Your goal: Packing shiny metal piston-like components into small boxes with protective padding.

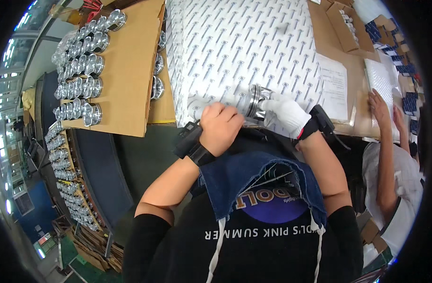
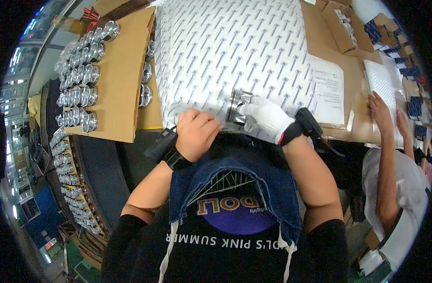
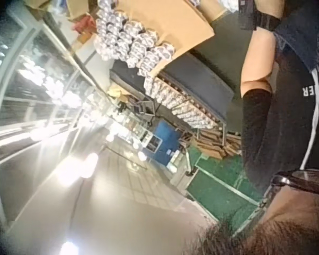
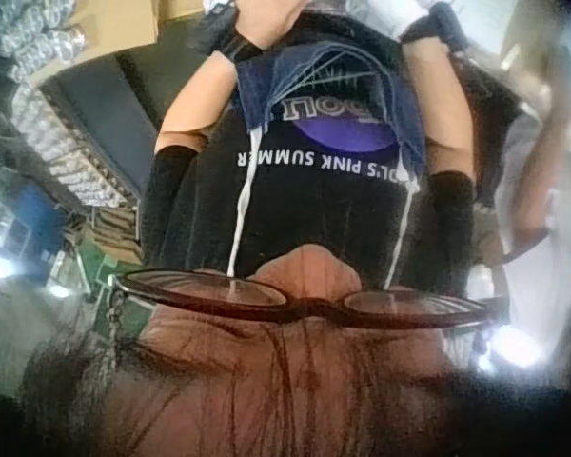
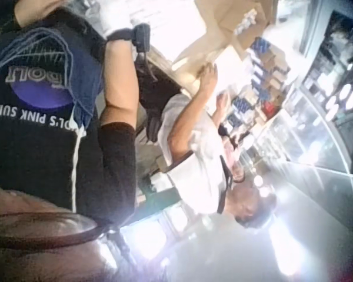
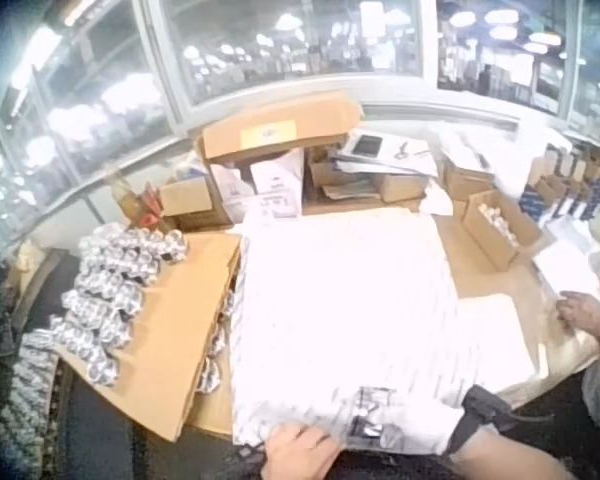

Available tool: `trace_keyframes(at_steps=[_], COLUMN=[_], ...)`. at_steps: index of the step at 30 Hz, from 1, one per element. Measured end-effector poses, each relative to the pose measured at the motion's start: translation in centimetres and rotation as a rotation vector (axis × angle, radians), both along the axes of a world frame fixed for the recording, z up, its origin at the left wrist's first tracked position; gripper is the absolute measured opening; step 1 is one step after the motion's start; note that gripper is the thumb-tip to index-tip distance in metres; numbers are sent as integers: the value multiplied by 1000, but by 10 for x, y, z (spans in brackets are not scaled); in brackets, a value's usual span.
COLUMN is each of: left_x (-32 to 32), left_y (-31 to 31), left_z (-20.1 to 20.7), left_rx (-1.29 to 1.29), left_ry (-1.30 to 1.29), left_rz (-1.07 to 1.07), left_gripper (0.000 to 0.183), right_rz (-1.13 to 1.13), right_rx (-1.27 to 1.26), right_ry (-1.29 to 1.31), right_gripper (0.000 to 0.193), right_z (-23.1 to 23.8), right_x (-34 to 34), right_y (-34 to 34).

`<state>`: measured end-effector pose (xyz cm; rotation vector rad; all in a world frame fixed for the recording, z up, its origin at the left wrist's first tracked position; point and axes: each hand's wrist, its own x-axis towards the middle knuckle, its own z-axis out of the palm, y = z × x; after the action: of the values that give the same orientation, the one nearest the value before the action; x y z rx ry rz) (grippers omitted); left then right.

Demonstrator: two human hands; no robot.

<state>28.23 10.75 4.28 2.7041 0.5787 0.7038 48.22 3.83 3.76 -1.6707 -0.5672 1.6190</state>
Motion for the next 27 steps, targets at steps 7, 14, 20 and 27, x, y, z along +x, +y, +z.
trace_keyframes(at_steps=[7,14,20,27], left_x=[-1,23,48,67], left_y=[-2,9,17,42], left_z=[8,16,-6,-27], left_rx=[-33,-182,-436,-1015], left_ry=[50,142,-87,-8], left_rz=[17,101,147,95], left_gripper=[17,18,61,62], right_rz=[41,147,344,662], right_rx=[82,26,182,504], right_ry=[-28,-164,-401,-870], right_gripper=[19,25,34,39], right_z=[3,5,15,24], right_x=[-2,10,16,39], right_y=[1,14,23,9])
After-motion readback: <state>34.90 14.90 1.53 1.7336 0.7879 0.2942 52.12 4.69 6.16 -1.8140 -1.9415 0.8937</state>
